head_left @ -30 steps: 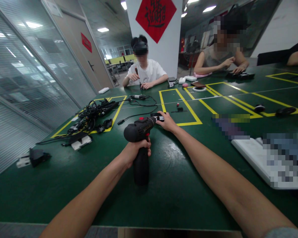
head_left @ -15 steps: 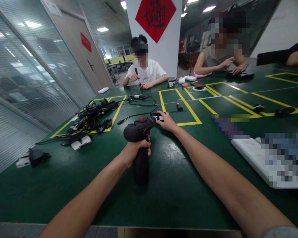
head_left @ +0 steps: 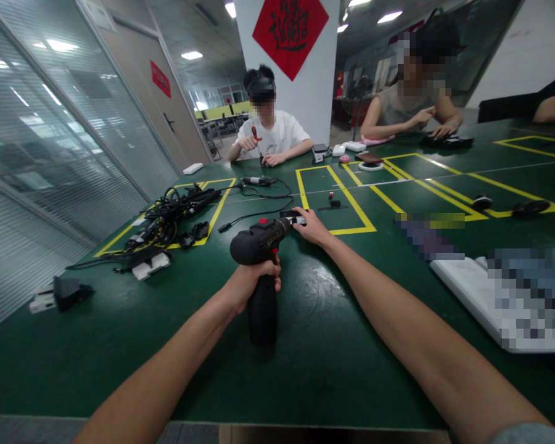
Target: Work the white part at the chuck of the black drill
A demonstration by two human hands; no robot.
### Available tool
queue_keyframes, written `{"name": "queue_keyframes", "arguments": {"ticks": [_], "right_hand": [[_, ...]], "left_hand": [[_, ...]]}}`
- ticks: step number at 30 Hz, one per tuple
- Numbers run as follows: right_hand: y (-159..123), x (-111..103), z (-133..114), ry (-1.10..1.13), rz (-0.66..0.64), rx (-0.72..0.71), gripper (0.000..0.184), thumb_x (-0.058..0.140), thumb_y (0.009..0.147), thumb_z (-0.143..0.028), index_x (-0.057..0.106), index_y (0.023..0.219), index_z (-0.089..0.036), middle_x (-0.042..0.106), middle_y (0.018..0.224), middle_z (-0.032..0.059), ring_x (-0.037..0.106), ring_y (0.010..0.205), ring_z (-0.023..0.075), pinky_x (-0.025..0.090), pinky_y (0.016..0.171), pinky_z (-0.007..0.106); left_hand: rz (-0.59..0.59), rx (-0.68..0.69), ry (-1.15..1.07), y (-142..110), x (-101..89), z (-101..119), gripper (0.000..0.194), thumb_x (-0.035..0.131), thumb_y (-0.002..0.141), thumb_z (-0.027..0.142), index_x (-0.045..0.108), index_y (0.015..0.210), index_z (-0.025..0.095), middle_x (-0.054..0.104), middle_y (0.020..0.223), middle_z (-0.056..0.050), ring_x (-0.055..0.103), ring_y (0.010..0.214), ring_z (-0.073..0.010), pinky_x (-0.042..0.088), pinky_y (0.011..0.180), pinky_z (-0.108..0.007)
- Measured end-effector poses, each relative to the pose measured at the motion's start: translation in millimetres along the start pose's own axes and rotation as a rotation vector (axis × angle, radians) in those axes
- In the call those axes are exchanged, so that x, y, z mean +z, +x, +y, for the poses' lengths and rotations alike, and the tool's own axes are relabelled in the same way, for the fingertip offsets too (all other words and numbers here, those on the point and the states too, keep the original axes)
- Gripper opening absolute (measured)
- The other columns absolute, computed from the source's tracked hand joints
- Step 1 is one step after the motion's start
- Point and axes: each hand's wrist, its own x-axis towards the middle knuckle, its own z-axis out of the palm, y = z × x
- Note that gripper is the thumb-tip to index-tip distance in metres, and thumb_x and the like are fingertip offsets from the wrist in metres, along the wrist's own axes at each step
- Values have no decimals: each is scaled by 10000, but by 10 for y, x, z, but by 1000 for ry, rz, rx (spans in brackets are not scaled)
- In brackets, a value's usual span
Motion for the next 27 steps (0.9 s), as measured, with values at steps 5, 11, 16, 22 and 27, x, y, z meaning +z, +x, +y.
{"name": "queue_keyframes", "arguments": {"ticks": [5, 11, 16, 22, 27], "right_hand": [[3, 11, 10, 2, 4, 3, 535, 601, 826, -232, 528, 1356, -239, 476, 1202, 98, 579, 1074, 236, 450, 1027, 403], [-4, 6, -5, -10, -4, 8, 546, 595, 833, -236, 516, 1373, -225, 469, 1206, 108, 577, 1071, 240, 457, 1016, 403], [-5, 6, -3, -5, 1, 12, 540, 597, 832, -242, 521, 1366, -236, 473, 1218, 106, 579, 1077, 242, 452, 1021, 406], [0, 16, 16, -5, 2, 6, 542, 595, 834, -253, 515, 1370, -237, 471, 1223, 105, 579, 1062, 232, 445, 1024, 399], [3, 17, 17, -3, 4, 11, 541, 595, 834, -257, 514, 1369, -243, 471, 1231, 103, 580, 1066, 231, 442, 1026, 400]], "left_hand": [[1, -3, -6, 10, -5, -12, 235, 647, 620, 194, 541, 823, 140, 557, 661, 13, 557, 504, -98, 401, 521, -221], [-2, -4, -6, 10, -6, -12, 242, 653, 622, 198, 545, 831, 139, 561, 662, 11, 560, 506, -98, 406, 521, -218], [-2, -11, -5, 4, -7, -8, 239, 650, 619, 198, 548, 827, 141, 559, 645, 9, 555, 505, -103, 402, 514, -220], [-1, -9, 2, 2, -12, -8, 237, 648, 624, 201, 553, 833, 145, 566, 646, 5, 555, 511, -108, 405, 516, -224], [0, -2, -1, 5, -11, -10, 213, 642, 627, 196, 555, 814, 142, 557, 624, 4, 550, 511, -109, 402, 516, -228]]}}
